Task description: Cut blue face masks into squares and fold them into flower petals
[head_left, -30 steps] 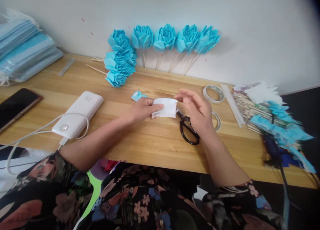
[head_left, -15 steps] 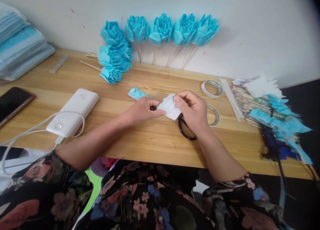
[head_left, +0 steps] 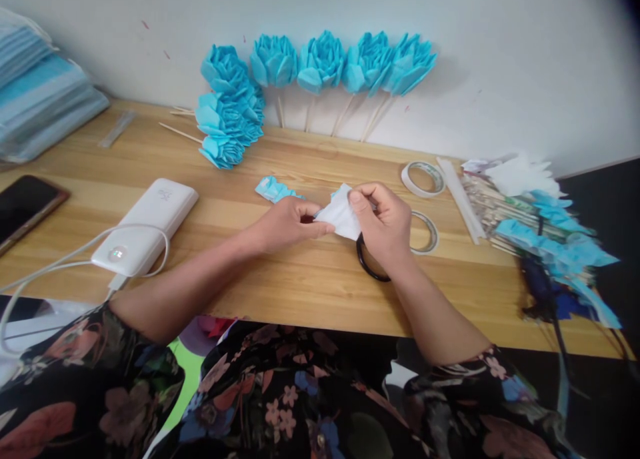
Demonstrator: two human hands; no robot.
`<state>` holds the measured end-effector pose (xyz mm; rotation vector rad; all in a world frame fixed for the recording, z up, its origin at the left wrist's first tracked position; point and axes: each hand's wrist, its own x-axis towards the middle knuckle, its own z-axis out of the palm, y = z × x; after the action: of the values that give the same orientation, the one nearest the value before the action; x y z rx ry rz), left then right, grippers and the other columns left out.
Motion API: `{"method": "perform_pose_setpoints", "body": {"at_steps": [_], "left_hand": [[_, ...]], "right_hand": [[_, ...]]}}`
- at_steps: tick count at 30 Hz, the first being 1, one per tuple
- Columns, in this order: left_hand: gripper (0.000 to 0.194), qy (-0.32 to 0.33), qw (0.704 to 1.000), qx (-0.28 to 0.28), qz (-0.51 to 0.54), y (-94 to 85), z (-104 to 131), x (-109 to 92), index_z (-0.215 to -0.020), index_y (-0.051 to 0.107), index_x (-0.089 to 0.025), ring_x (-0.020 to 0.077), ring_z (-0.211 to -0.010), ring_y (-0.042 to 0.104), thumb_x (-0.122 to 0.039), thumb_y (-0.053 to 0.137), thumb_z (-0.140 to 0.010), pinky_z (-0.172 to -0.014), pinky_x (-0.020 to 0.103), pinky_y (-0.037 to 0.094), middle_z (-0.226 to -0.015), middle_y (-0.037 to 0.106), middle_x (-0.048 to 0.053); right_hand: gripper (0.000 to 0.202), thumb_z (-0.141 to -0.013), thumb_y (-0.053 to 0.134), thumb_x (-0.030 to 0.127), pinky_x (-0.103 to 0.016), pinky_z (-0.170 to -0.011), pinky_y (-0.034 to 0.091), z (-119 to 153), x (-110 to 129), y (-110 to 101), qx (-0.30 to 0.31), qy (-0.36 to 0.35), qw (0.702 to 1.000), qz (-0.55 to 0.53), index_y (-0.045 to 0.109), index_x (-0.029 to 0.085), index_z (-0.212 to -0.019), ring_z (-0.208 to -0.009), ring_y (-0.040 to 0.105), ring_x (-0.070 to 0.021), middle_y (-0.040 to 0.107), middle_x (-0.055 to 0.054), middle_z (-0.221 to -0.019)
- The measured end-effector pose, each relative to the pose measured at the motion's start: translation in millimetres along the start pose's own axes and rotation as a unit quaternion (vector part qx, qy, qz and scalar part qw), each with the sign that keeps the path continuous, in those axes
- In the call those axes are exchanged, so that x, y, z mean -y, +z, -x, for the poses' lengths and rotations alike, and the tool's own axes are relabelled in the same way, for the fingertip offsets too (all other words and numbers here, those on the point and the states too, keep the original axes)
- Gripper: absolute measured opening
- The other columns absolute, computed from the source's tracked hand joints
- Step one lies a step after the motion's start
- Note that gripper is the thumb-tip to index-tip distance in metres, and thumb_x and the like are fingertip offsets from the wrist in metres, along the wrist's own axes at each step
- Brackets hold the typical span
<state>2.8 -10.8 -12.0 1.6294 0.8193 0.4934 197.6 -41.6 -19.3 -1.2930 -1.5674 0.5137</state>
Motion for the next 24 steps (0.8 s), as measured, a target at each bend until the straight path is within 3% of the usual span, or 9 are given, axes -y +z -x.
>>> {"method": "perform_pose_setpoints", "body": {"at_steps": [5,12,16,20,24], "left_hand": [[0.031,0.02,1.0,-0.002,-0.004,-6.2,0,1,-0.071,0.062,-0.015,0.0096,-0.06,0.043,-0.044,0.066,-0.081,-0.055,0.022,0.032,-0.062,0.049,-0.003],[0.038,0.102,0.991,-0.086,0.026,-10.7,-8,7,-0.094,0.071,-0.014,0.012,-0.07,0.053,-0.048,0.073,-0.078,-0.062,0.024,0.04,-0.079,0.063,0.002],[0.029,0.055,0.993,-0.104,0.024,-4.9,-8,9,-0.076,0.066,-0.014,0.0087,-0.058,0.043,-0.042,0.066,-0.083,-0.054,0.023,0.031,-0.062,0.052,-0.002],[0.029,0.044,0.993,-0.111,-0.013,1.0,-6,6,-0.061,0.054,-0.015,0.0071,-0.055,0.036,-0.031,0.061,-0.084,-0.051,0.023,0.024,-0.056,0.04,-0.004],[0.03,0.055,0.993,-0.096,-0.043,5.4,-5,4,-0.057,0.048,-0.016,0.0072,-0.056,0.034,-0.027,0.057,-0.083,-0.052,0.023,0.024,-0.056,0.036,-0.005]], "right_hand": [[0.017,-0.094,0.061,0.033,-0.024,-0.056,0.042,-2,2,-3,-0.002,-0.017,1.0,0.023,0.068,0.022,-0.083,-0.061,0.054,-0.011,0.066,0.003,-0.07],[0.018,-0.093,0.063,0.035,-0.024,-0.055,0.042,1,5,-1,0.035,-0.045,0.997,0.045,0.069,0.022,-0.081,-0.059,0.055,-0.0107,0.067,0.003,-0.069],[0.015,-0.094,0.061,0.032,-0.026,-0.058,0.044,2,4,1,0.064,-0.055,0.995,0.05,0.069,0.022,-0.086,-0.061,0.057,-0.0117,0.069,0.002,-0.072],[0.01,-0.091,0.064,0.03,-0.032,-0.074,0.051,1,5,1,0.087,-0.083,0.992,0.048,0.069,0.023,-0.097,-0.08,0.065,-0.0166,0.074,-0.002,-0.093],[0.007,-0.091,0.066,0.025,-0.033,-0.075,0.05,0,9,1,0.09,-0.13,0.987,0.04,0.066,0.022,-0.084,-0.078,0.064,-0.0165,0.071,-0.001,-0.082]]}}
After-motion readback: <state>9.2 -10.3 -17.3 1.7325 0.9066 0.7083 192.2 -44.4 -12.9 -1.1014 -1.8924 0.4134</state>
